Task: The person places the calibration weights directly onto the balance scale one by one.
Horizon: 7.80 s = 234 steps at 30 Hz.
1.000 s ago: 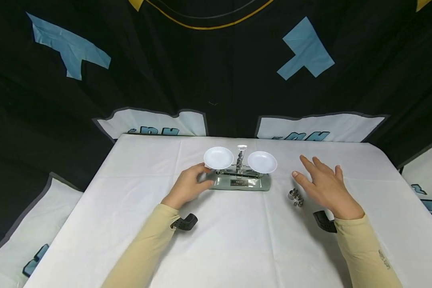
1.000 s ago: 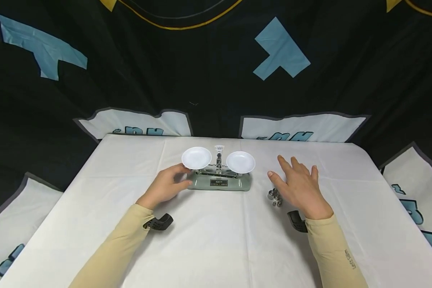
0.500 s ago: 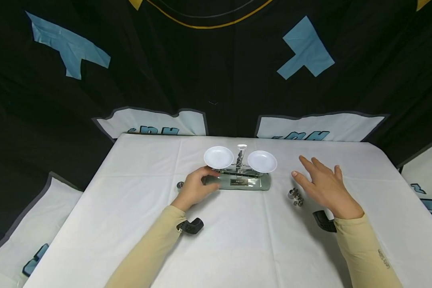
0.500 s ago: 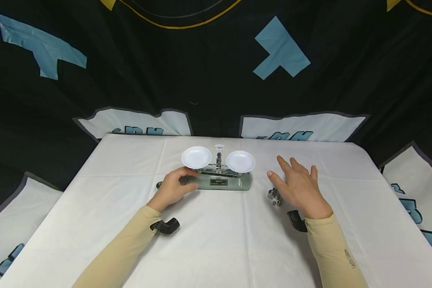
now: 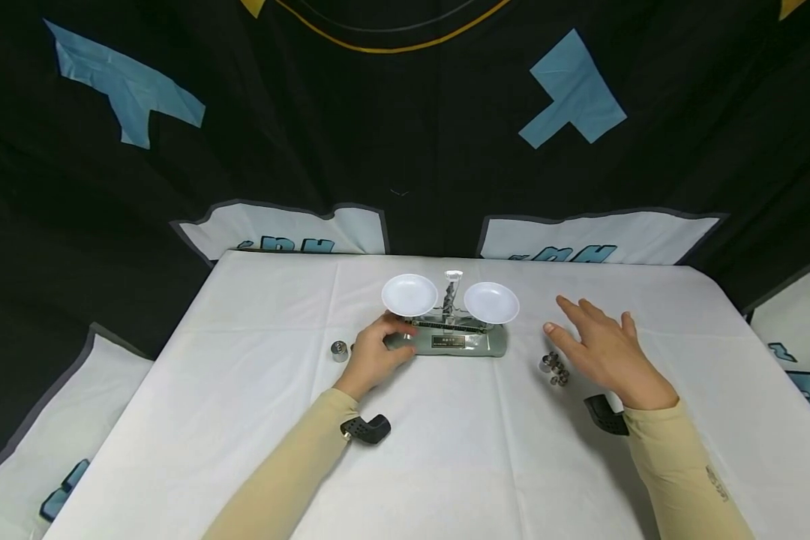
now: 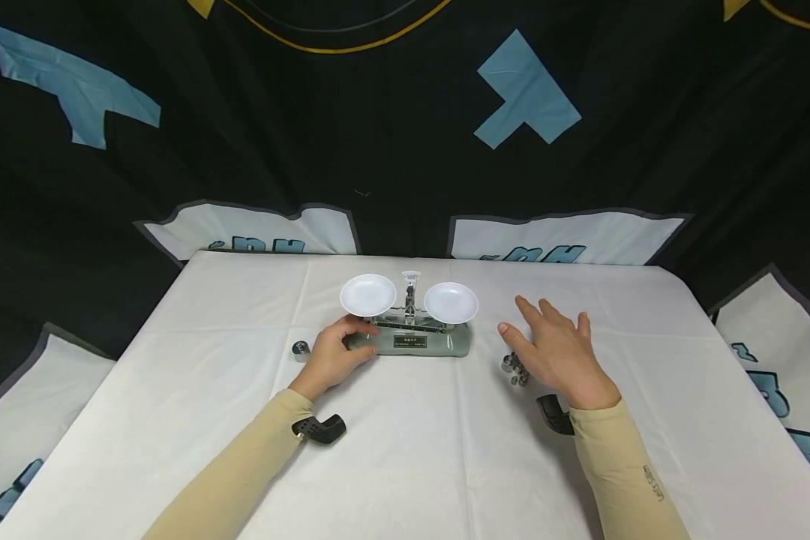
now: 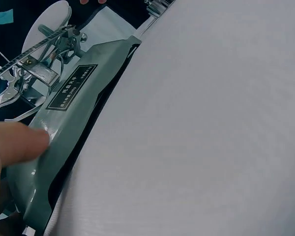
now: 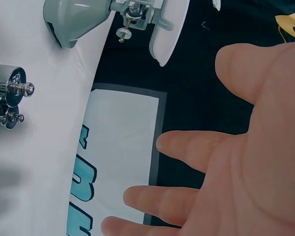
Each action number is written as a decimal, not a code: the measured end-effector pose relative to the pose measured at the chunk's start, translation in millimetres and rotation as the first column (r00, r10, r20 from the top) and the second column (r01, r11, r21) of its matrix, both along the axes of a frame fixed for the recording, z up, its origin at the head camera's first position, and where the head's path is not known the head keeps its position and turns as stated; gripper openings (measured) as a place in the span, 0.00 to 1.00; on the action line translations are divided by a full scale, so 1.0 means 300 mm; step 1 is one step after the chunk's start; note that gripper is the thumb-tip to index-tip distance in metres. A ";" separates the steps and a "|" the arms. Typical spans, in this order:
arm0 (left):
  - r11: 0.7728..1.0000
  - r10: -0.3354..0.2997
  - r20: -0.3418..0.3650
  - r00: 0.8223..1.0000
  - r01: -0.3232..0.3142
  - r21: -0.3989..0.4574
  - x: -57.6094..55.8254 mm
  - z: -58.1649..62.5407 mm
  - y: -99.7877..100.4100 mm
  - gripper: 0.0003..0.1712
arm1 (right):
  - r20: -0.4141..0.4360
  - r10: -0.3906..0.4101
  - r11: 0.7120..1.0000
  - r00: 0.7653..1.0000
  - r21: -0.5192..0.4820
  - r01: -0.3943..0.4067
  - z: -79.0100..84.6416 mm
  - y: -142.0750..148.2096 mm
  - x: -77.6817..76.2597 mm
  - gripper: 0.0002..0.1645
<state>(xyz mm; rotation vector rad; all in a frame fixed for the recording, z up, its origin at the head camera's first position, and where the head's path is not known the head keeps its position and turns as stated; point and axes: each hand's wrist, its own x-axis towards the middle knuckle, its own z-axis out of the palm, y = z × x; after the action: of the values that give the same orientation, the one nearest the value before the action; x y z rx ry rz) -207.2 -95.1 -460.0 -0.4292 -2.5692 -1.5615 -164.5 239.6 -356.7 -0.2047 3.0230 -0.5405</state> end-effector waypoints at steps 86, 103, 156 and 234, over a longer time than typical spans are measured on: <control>0.999 -0.002 -0.032 0.999 0.001 -0.032 -0.006 -0.004 0.002 0.13 | 0.157 0.126 0.932 0.980 -0.358 -0.062 -0.228 0.122 -0.117 0.15; 0.999 0.000 -0.030 1.000 -0.001 -0.039 -0.003 -0.005 0.000 0.12 | 0.116 0.117 0.947 0.986 -0.311 -0.075 -0.238 0.123 -0.117 0.11; 0.999 -0.008 -0.007 1.000 0.008 -0.037 -0.011 -0.009 -0.002 0.12 | -0.155 -0.008 0.900 0.988 -0.432 -0.060 -0.007 -0.002 -0.151 0.15; 0.999 0.000 -0.006 1.000 0.000 -0.053 -0.007 -0.010 -0.008 0.12 | -0.108 0.094 0.965 0.990 -0.233 -0.117 -0.002 -0.312 -0.250 0.14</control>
<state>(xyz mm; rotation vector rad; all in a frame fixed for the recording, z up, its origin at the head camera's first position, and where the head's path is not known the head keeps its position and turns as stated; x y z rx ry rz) -209.3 -97.4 -463.0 -0.4380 -2.6114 -1.4928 -239.4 145.9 -357.4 -0.4138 3.0081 -0.9092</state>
